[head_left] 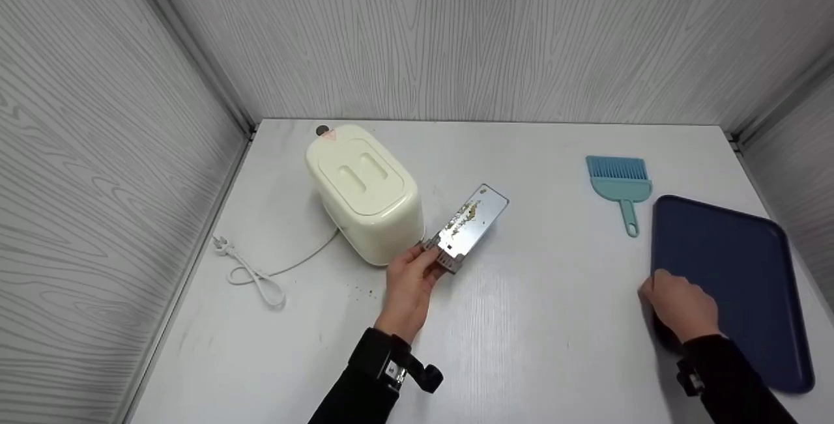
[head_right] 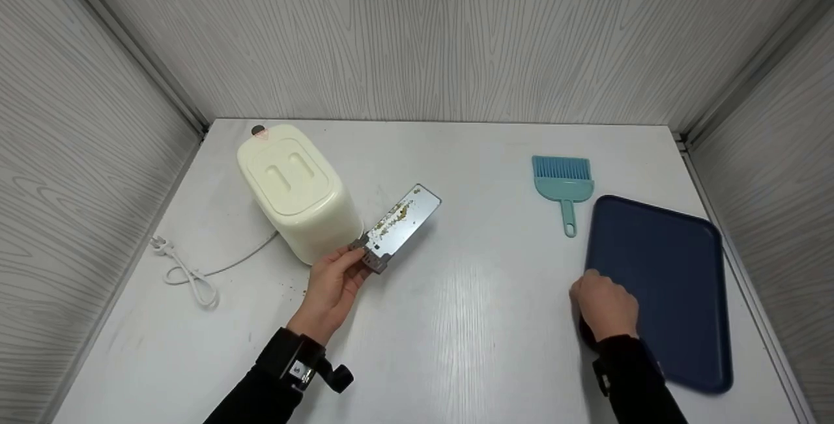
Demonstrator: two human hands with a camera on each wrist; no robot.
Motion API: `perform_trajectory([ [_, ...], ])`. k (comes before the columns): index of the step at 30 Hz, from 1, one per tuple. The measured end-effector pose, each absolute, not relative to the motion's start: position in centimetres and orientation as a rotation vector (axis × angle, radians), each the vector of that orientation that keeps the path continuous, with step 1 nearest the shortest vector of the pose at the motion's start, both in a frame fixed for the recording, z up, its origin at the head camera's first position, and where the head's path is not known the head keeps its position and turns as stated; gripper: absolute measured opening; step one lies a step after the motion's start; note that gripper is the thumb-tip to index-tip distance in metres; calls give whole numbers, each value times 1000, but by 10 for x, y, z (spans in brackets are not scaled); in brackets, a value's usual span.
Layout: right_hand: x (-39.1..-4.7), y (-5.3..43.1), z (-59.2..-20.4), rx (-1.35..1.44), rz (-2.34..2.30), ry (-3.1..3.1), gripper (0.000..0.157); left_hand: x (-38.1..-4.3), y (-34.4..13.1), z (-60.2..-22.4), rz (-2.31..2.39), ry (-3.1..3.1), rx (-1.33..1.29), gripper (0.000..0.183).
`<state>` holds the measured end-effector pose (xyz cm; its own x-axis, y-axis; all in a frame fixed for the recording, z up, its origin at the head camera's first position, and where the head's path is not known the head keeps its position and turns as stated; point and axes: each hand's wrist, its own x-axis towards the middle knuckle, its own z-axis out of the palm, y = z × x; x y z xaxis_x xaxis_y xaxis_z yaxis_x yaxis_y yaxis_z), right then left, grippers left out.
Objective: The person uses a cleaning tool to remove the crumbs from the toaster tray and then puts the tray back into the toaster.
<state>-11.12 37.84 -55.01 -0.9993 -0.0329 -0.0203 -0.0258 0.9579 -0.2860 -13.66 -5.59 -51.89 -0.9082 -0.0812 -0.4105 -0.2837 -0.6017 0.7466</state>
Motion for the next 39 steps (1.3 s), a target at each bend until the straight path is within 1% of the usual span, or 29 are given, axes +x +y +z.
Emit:
perform_trajectory([
  [4, -112, 365, -553, -123, -418, 3169, 40, -135, -56, -518, 2639, 1345, -615, 36],
  [9, -110, 351, -554, -143, -442, 3196, 40, -134, -56, -517, 2636, 1349, -600, 38],
  [20, -104, 327, -552, -232, -379, 3136, 39, -135, -55, -516, 2636, 1339, -611, 37],
  [30, -98, 307, -554, -516, -39, 3220, 41, -134, -54, -515, 2641, 1344, -610, 38],
  [33, -98, 298, -553, -478, -65, 3204, 40, -134, -55, -515, 2650, 1336, -607, 38],
  [39, -97, 278, -559, -352, -360, 3278, 41, -133, -56, -514, 2646, 1355, -594, 36],
])
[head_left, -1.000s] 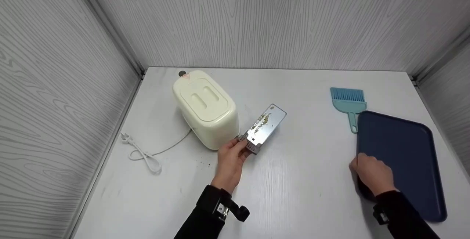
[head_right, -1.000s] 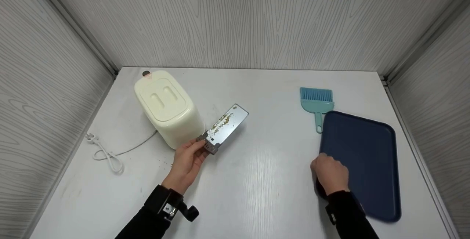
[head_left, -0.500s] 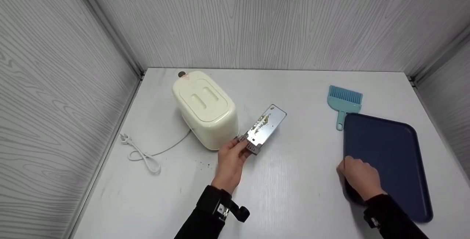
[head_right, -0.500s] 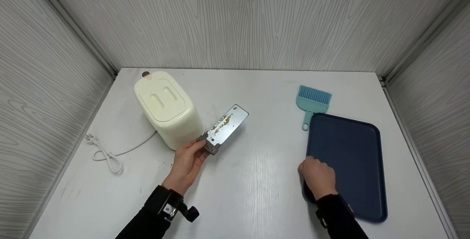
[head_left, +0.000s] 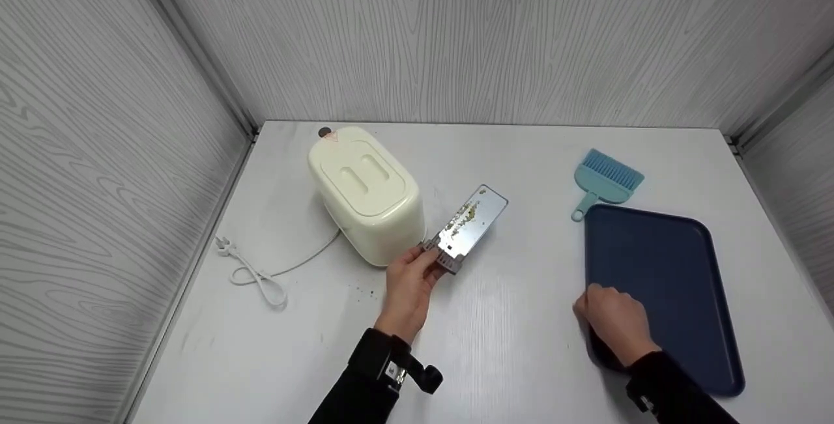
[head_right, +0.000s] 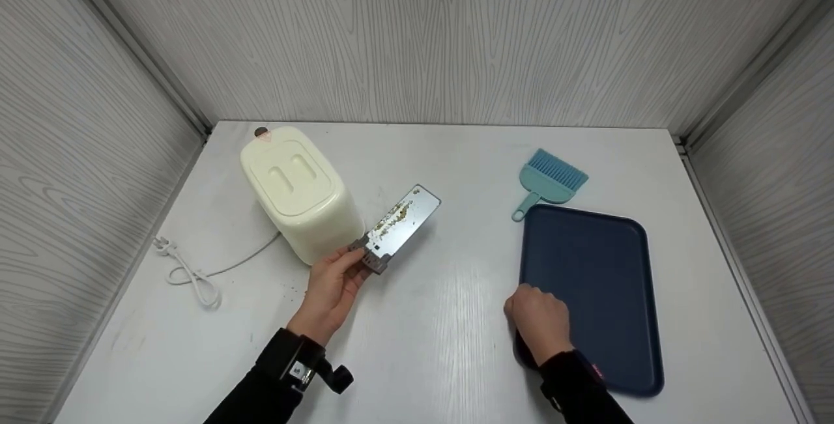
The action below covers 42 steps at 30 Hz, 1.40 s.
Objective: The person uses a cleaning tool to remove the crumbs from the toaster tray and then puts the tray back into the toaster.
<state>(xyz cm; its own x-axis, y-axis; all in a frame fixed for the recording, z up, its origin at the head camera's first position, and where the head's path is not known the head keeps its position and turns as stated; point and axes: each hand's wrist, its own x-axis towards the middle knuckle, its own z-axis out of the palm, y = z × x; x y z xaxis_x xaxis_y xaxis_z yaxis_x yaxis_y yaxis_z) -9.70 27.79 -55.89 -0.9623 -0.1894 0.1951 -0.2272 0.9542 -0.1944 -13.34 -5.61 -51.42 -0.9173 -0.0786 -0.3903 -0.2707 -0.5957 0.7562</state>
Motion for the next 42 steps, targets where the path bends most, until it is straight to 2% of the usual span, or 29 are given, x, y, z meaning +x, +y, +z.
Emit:
perform_trajectory([
  [13, -93, 241, -560, 422, 291, -2925, 44, -136, -55, -514, 2653, 1355, -604, 36],
  [23, -93, 202, -559, 411, 388, -3016, 35, -137, -56, -514, 2654, 1356, -590, 36],
  [42, -94, 144, -563, 540, 423, -2945, 40, -138, -56, -514, 2662, 1352, -580, 39],
])
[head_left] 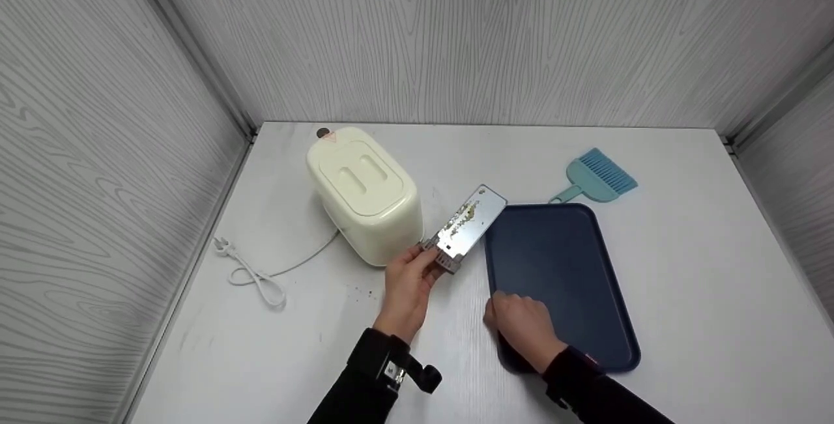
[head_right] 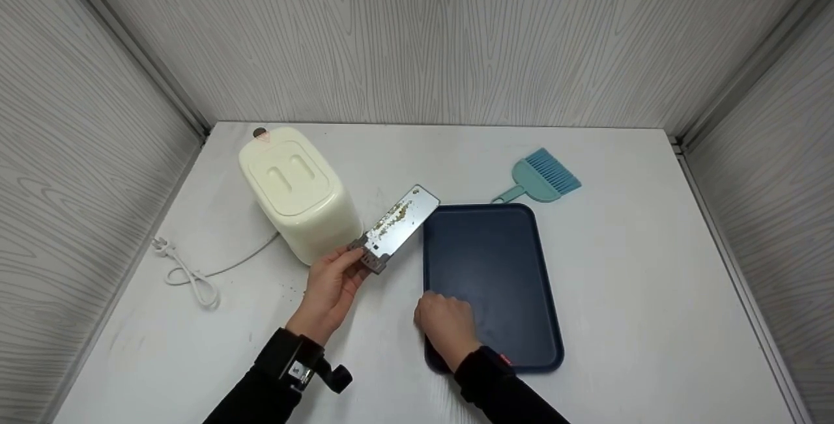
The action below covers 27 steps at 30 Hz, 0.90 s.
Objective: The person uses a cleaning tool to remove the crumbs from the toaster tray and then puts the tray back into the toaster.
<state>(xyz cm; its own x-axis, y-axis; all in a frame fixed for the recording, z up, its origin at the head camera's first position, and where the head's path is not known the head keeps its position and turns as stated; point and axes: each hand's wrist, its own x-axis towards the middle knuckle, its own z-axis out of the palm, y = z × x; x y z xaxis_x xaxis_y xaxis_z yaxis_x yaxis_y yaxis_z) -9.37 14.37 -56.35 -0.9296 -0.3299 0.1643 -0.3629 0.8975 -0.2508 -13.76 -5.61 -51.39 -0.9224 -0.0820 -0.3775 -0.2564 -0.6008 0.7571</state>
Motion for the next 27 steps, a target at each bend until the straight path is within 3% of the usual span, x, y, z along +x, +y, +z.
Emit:
perform_trajectory([
  [14, -99, 121, -564, 574, 476, -2873, 42, -137, -57, -513, 2694, 1335, -547, 36],
  [27, -100, 125, -559, 645, 668, -2975, 29, -137, -59, -514, 2693, 1343, -548, 38],
])
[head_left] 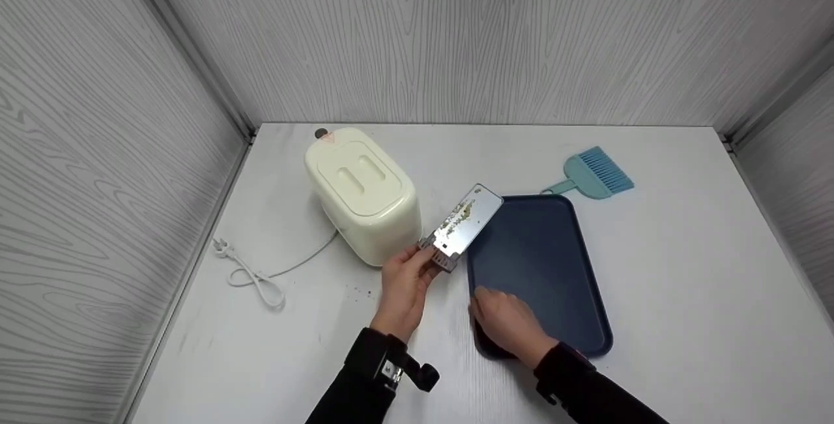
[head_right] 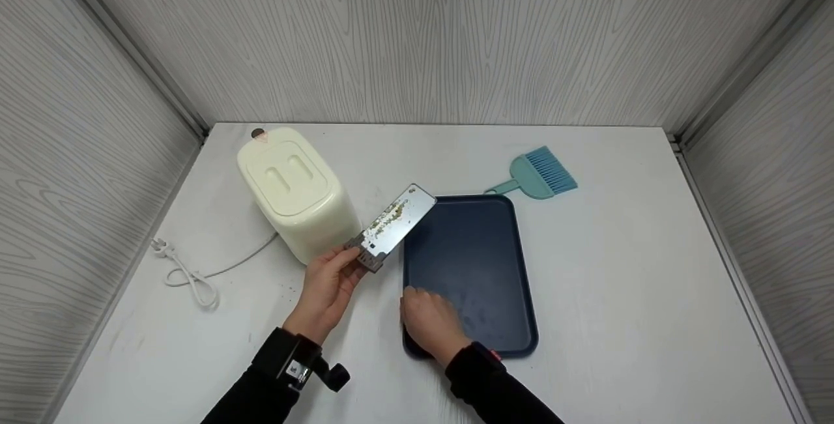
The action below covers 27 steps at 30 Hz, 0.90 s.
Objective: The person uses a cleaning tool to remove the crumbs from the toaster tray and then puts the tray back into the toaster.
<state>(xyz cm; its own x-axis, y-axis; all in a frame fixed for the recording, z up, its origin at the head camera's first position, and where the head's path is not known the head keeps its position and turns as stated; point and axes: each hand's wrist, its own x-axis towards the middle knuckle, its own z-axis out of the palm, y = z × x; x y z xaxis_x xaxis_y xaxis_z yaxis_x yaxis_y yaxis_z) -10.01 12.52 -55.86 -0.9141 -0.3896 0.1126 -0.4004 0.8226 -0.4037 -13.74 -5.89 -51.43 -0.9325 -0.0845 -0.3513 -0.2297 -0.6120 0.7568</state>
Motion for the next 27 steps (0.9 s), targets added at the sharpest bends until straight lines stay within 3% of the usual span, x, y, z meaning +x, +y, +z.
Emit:
perform_trajectory([
  [9, -99, 138, -554, 821, 754, -2996, 10, -139, -56, -515, 2670, 1359, -552, 39],
  [21, -100, 149, -556, 1128, 772, -2788, 16, -142, -56, -515, 2671, 1358, -558, 32],
  [27, -104, 162, -547, 1123, 796, -2900, 19, -142, -56, -515, 2661, 1360, -558, 35],
])
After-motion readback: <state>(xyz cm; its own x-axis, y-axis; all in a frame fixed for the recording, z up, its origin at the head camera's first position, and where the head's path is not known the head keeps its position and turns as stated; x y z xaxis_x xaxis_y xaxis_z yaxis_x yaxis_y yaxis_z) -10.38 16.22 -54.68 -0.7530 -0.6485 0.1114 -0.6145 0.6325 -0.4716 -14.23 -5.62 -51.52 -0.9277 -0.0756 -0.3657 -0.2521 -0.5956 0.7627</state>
